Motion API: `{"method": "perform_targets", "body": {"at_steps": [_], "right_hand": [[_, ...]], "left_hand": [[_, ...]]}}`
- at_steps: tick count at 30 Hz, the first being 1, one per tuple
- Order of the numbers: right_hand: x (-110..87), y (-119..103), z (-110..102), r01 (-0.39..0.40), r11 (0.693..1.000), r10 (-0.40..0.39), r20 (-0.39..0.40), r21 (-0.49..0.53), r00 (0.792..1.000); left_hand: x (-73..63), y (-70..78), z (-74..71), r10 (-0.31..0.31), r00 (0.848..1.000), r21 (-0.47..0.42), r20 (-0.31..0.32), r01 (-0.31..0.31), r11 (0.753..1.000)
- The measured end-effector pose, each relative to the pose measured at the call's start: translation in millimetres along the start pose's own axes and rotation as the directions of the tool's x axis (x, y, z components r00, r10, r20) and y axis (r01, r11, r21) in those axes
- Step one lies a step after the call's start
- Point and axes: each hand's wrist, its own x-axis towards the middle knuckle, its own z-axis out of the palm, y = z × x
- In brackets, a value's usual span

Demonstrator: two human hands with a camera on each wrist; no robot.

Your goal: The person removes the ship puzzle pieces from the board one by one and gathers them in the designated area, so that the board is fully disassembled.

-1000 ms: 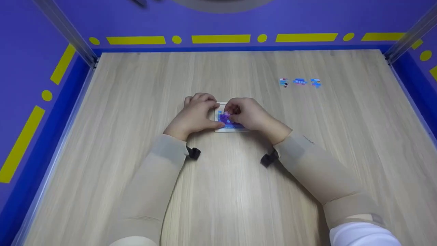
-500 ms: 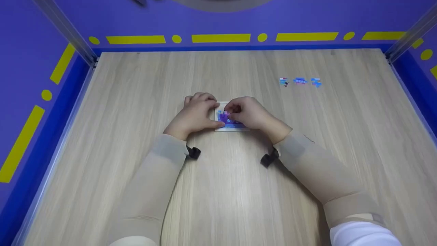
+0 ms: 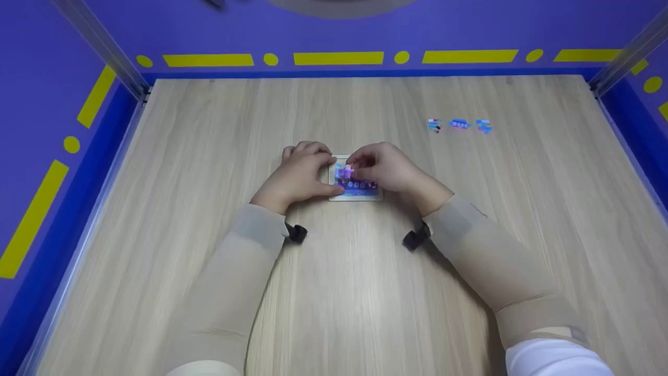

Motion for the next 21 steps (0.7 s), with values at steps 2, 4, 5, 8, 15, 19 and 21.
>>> {"method": "perform_targets", "body": {"at_steps": [2,4,5,8,15,19,21], "right_hand": [[0.2,0.8,-3.2,-0.003,1.0,0.003,0.001,0.024,1.0],[0.2,1.3,-6.3,-0.006,0.999,0.006,0.0,0.035,1.0],[0.0,1.6,-7.8,-0.009,0.999,0.009,0.0,0.043,1.0],[0.2,2.7,-11.7,-0.023,0.997,0.024,-0.004,0.067,1.0],[1.5,8.0,-24.3,-0.044,0.996,0.043,0.011,0.072,0.999],[-0.2,11.2,-37.1,-0.071,0.994,0.068,0.043,0.079,0.997],[-2.1,12.2,-44.2,-0.089,0.992,0.084,0.06,0.094,0.995]], "left_hand": [[-0.1,0.1,-0.2,-0.001,1.0,0.003,-0.001,0.001,1.0],[0.0,0.4,-0.5,-0.001,1.0,0.004,-0.001,0.001,1.0],[0.0,0.7,-0.6,-0.003,1.0,0.002,0.0,0.003,1.0],[0.4,1.1,-0.8,-0.007,1.0,-0.003,0.001,0.007,1.0],[1.0,0.8,-0.7,-0.008,1.0,0.0,-0.001,0.008,1.0],[0.8,1.0,-0.6,-0.006,1.0,0.0,-0.005,0.006,1.0],[0.7,0.8,-0.4,-0.005,1.0,0.003,-0.005,0.005,1.0]]}}
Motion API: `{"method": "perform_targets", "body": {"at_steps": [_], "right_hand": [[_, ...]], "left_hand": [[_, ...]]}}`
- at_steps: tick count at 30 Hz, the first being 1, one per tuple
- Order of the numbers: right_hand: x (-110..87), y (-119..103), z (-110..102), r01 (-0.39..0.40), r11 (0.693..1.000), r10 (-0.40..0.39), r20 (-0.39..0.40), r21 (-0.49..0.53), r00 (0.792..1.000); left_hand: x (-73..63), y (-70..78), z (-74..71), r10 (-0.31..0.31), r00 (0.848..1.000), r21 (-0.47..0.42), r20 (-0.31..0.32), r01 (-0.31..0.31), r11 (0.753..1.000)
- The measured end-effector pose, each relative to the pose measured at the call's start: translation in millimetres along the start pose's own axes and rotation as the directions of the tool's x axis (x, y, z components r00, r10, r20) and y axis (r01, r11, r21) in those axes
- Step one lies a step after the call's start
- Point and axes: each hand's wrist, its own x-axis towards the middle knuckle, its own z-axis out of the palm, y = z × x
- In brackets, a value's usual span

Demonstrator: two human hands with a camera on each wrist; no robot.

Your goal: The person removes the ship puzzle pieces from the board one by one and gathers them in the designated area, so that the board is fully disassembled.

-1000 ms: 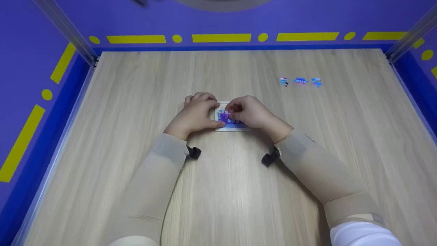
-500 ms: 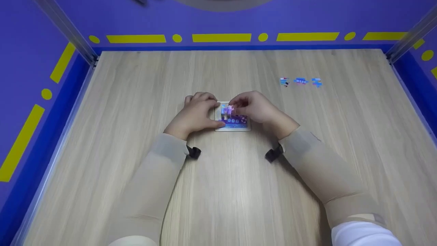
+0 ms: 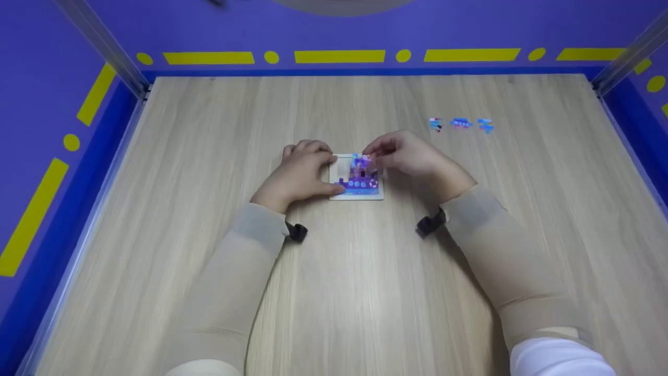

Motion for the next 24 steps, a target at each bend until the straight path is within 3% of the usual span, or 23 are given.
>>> {"method": "perform_targets", "body": {"at_steps": [7,14,18,24], "right_hand": [[-13.1,-2.9,-21.8,-0.023,0.999,0.023,-0.021,0.032,0.999],[-24.6,12.5,-37.9,-0.076,0.994,0.078,0.023,-0.084,0.997],[-33.0,25.7,-53.7,-0.096,0.986,0.092,-0.035,-0.137,0.995],[-45.1,42.2,-76.1,-0.062,0.986,0.042,-0.129,-0.154,0.991]], "left_hand": [[-1.7,0.2,0.4,-0.007,1.0,-0.009,-0.004,0.006,1.0],[-2.0,0.4,2.3,0.001,1.0,-0.009,-0.013,-0.001,1.0],[-1.4,-0.2,2.3,-0.003,1.0,-0.005,-0.013,0.003,1.0],[-1.0,0.3,2.6,-0.007,1.0,0.007,-0.008,0.007,1.0]]}}
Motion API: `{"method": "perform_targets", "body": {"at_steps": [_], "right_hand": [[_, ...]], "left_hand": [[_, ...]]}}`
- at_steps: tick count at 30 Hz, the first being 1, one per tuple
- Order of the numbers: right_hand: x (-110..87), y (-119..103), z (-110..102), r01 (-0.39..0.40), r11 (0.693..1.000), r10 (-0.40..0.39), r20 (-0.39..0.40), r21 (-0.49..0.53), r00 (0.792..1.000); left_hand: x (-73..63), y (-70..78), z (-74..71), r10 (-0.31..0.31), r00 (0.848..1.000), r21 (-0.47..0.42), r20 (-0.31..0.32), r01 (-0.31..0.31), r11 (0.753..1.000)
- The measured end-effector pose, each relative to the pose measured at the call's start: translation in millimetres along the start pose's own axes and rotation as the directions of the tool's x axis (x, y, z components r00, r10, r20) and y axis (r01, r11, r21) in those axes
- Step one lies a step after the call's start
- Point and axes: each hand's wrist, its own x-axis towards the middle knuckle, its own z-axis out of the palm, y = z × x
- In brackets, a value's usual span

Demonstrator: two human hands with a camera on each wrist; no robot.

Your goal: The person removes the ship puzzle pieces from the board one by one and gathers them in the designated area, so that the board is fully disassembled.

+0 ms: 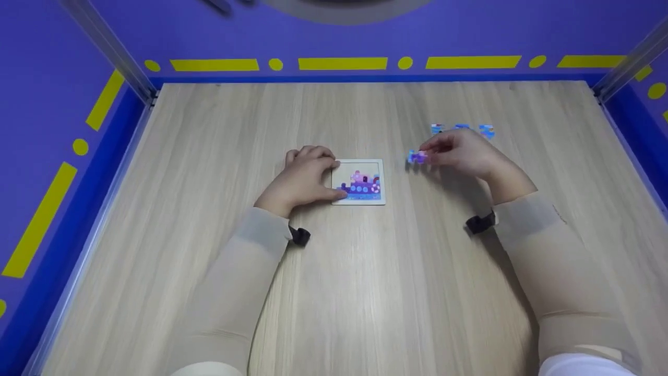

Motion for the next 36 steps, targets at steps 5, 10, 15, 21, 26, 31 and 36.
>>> {"method": "perform_targets", "body": {"at_steps": [5,10,15,21,26,31,36], "right_hand": [[-4.5,10.4,-14.5,-0.038,0.999,0.037,-0.055,-0.002,0.998],[-7.4,16.8,-22.6,-0.063,0.997,0.058,-0.09,-0.047,0.994],[-8.6,23.4,-25.3,-0.069,0.996,0.063,-0.103,-0.061,0.993],[-5.5,30.5,-25.6,-0.086,0.993,0.078,-0.105,-0.08,0.991],[-3.0,34.1,-24.3,-0.089,0.987,0.074,-0.11,-0.134,0.991],[-2.1,34.0,-22.6,-0.095,0.981,0.071,-0.144,-0.172,0.987],[-1.0,36.6,-21.6,-0.082,0.979,0.051,-0.16,-0.189,0.986]], "left_hand": [[-0.3,0.0,-1.4,-0.004,1.0,0.009,0.002,0.004,1.0],[-0.5,0.0,-0.9,-0.005,1.0,0.011,-0.001,0.005,1.0],[0.1,0.3,-1.0,0.0,1.0,0.007,0.002,0.0,1.0],[1.2,-1.0,-1.0,-0.002,1.0,0.001,0.002,0.002,1.0],[1.1,-1.7,-0.4,-0.002,1.0,-0.004,0.001,0.002,1.0],[0.9,-1.4,-0.7,0.002,1.0,-0.006,-0.001,-0.002,1.0],[0.5,-0.8,-0.7,-0.001,1.0,0.003,0.0,0.001,1.0]]}}
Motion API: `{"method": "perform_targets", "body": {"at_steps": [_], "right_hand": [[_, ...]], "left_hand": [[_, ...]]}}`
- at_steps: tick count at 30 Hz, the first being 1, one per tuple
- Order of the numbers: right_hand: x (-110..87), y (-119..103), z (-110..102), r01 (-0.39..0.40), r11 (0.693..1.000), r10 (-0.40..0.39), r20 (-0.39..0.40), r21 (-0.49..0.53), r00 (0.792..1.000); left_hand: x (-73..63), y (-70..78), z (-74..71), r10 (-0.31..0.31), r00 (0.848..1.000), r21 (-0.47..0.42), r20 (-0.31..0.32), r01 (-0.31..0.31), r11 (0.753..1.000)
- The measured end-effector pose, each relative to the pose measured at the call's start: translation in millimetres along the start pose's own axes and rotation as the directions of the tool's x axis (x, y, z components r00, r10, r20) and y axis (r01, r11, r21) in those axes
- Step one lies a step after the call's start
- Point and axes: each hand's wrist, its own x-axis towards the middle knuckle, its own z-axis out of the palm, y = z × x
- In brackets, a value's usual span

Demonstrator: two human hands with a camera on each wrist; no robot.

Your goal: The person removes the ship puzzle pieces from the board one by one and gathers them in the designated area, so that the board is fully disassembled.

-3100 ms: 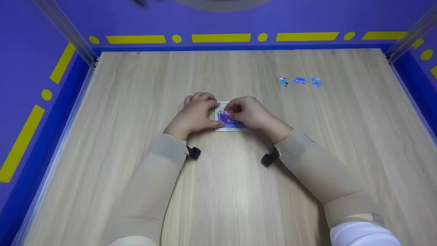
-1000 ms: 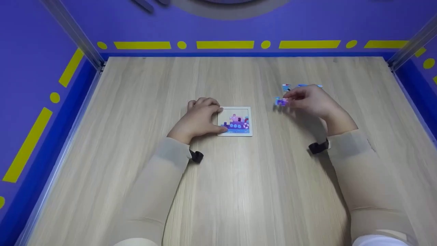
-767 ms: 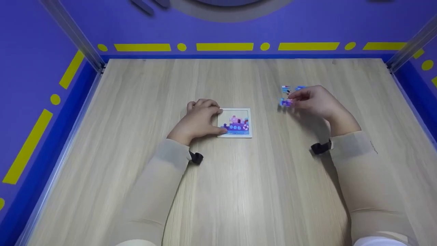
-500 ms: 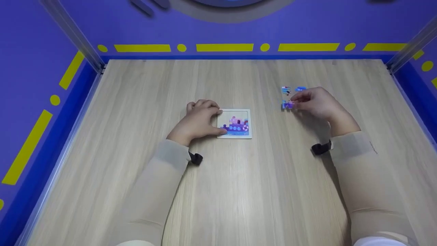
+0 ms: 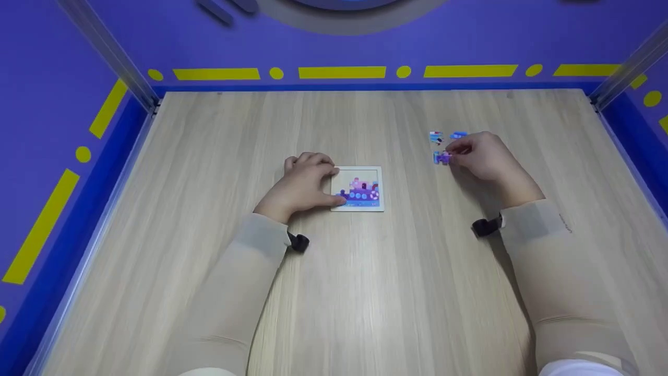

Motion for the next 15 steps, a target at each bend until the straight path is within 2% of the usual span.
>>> {"method": "perform_targets", "body": {"at_steps": [15], "right_hand": [[1.3,0.3,3.6,0.001,1.0,-0.001,0.004,-0.021,1.0]], "left_hand": [[0.7,0.3,0.0,-0.003,1.0,-0.007,0.004,0.003,1.0]]}}
